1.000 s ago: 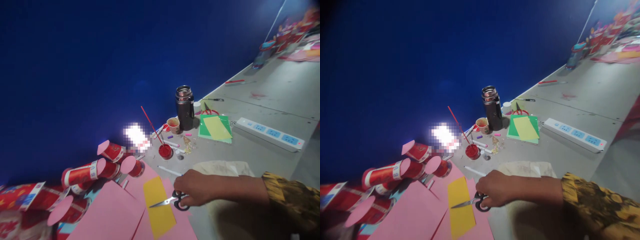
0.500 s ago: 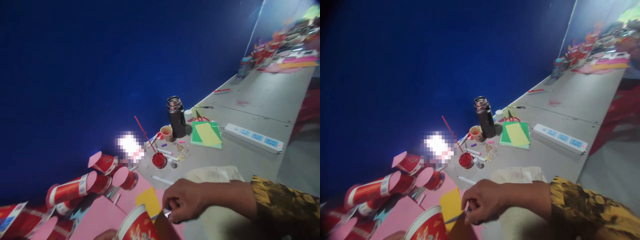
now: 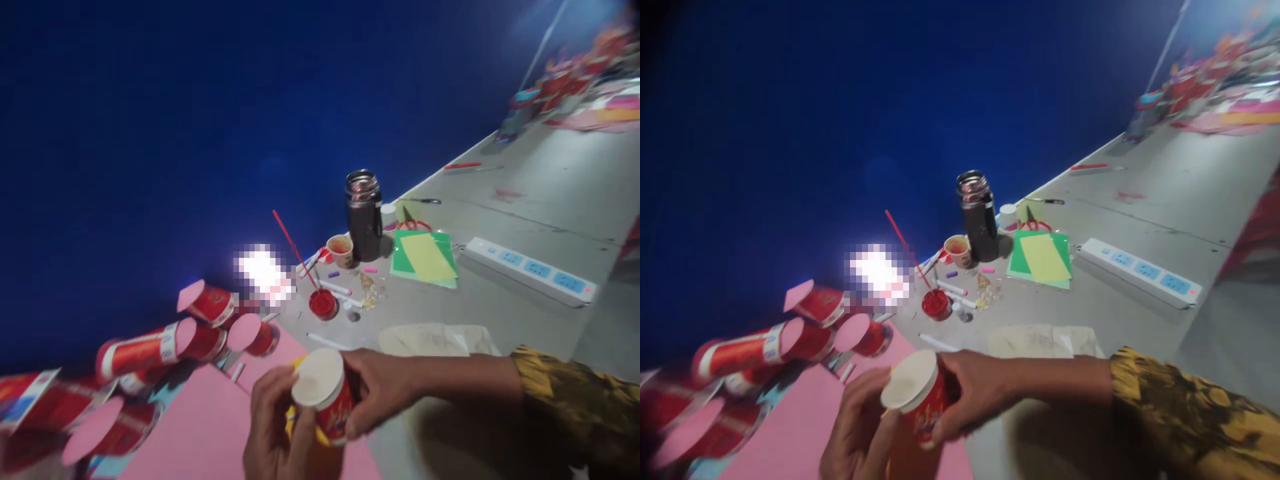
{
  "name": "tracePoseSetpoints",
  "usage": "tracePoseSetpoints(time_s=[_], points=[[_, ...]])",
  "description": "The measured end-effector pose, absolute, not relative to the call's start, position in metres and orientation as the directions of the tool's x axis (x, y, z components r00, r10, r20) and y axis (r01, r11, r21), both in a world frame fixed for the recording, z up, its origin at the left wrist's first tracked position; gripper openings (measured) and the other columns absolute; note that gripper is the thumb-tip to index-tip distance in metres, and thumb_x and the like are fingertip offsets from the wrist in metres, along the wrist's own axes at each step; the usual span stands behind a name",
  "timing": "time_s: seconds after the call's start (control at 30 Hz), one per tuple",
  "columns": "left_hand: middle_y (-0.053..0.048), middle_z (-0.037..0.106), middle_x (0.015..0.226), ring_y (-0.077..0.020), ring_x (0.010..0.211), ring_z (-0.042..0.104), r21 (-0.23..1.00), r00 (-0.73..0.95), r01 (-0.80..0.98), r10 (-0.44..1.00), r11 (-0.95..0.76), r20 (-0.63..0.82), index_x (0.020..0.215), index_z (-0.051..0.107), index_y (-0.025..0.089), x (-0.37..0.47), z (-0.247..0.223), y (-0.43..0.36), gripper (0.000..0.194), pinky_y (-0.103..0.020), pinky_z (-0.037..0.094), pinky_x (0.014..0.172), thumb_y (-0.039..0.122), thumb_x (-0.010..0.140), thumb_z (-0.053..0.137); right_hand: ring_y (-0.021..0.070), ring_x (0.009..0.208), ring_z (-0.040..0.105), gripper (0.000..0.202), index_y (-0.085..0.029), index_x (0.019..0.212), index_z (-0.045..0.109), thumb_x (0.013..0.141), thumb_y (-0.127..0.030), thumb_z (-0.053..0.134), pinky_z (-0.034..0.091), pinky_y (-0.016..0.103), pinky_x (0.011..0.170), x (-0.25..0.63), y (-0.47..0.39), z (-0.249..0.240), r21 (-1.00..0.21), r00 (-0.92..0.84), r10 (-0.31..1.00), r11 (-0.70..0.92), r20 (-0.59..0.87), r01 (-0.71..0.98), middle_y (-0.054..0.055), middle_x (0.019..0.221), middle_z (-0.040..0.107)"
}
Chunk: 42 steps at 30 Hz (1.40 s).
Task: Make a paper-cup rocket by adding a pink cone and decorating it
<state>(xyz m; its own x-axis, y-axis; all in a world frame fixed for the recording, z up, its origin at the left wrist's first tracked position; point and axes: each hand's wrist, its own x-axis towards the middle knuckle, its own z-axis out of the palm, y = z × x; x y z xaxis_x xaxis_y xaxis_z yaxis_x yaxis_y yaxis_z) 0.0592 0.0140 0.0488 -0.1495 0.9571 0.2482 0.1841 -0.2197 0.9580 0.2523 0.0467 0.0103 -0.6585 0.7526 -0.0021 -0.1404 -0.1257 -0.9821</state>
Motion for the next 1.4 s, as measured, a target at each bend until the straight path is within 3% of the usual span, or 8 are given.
tracePoseSetpoints(time_s=[0.1,0.33,0.57,0.7,0.87,1.13,1.23,1.4], points=[[-0.011,0.066,0.131,-0.0279,0.113,0.069,0.998,-0.095,0.040,0.995,-0.041,0.045,0.138,0.058,0.028,0.066,0.040,0.008,0.066,-0.035,0.060,0.090,0.048,0.079,0.082,0.0238,0.095,0.065,0.073,-0.019,0.125,0.062,0.064,-0.044,0.092,0.054,0.032,0.080,0.257,0.045,0.014,-0.971,-0.463,0.886,0.139,0.033,0.197,0.006,0.112,0.070],[-0.015,0.062,0.143,-0.0345,0.131,0.063,0.995,0.039,0.095,0.999,-0.042,0.038,0.142,0.053,0.025,0.053,0.026,0.005,0.092,-0.043,0.056,0.105,0.036,0.062,0.096,0.0292,0.098,0.063,0.064,-0.023,0.126,0.066,0.066,-0.035,0.084,0.052,0.037,0.079,0.256,0.047,0.012,-0.761,-0.496,0.868,0.300,-0.032,0.576,0.008,0.114,0.062],[-0.010,0.064,0.132,-0.0293,0.110,0.070,0.961,-0.067,-0.230,0.983,0.154,-0.174,0.142,0.055,0.030,0.054,0.033,0.012,0.081,-0.042,0.061,0.090,0.047,0.071,0.089,0.0342,0.113,0.063,0.097,-0.024,0.147,0.057,0.067,-0.068,0.087,0.052,0.045,0.097,0.264,0.049,0.004,-0.887,-0.450,0.892,0.239,0.040,0.396,0.013,0.130,0.064],[-0.008,0.069,0.119,-0.0246,0.095,0.071,0.829,0.041,-0.483,0.953,0.281,-0.300,0.142,0.055,0.033,0.058,0.038,0.017,0.084,-0.041,0.062,0.082,0.041,0.067,0.093,0.0297,0.101,0.068,0.083,-0.022,0.144,0.057,0.075,-0.059,0.083,0.055,0.039,0.086,0.267,0.048,0.005,-0.982,-0.385,0.922,0.027,-0.049,0.189,0.011,0.120,0.070],[-0.008,0.069,0.123,-0.0247,0.099,0.070,0.816,0.103,-0.483,0.946,0.317,-0.306,0.139,0.057,0.035,0.054,0.038,0.016,0.081,-0.038,0.061,0.080,0.033,0.067,0.094,0.0241,0.091,0.068,0.072,-0.020,0.141,0.059,0.081,-0.055,0.078,0.055,0.035,0.079,0.268,0.047,0.006,-0.998,-0.339,0.940,-0.008,-0.026,0.056,0.009,0.110,0.070],[-0.008,0.069,0.127,-0.0303,0.109,0.070,0.813,0.128,-0.484,0.946,0.323,-0.299,0.125,0.063,0.031,0.041,0.040,0.007,0.061,-0.053,0.061,0.094,0.034,0.072,0.091,0.0161,0.078,0.059,0.056,-0.021,0.138,0.064,0.083,-0.029,0.076,0.054,0.030,0.075,0.269,0.046,0.017,-0.931,-0.357,0.916,0.277,0.182,0.238,0.007,0.111,0.068],[-0.008,0.070,0.125,-0.0283,0.106,0.071,0.850,0.109,-0.451,0.962,0.274,-0.252,0.126,0.061,0.029,0.036,0.036,0.003,0.062,-0.049,0.062,0.092,0.026,0.072,0.090,0.0173,0.084,0.062,0.053,-0.020,0.135,0.065,0.083,-0.025,0.075,0.055,0.030,0.080,0.267,0.044,0.019,-0.904,-0.379,0.890,0.358,0.253,0.235,0.009,0.118,0.068],[-0.004,0.073,0.108,-0.0211,0.090,0.072,0.907,0.125,-0.351,0.971,0.233,-0.202,0.117,0.058,0.027,0.031,0.035,0.004,0.057,-0.034,0.061,0.078,0.024,0.070,0.090,0.0191,0.079,0.063,0.061,-0.020,0.142,0.059,0.085,-0.033,0.077,0.055,0.031,0.078,0.269,0.043,0.015,-0.935,-0.366,0.914,0.270,0.174,0.229,0.001,0.087,0.064]])
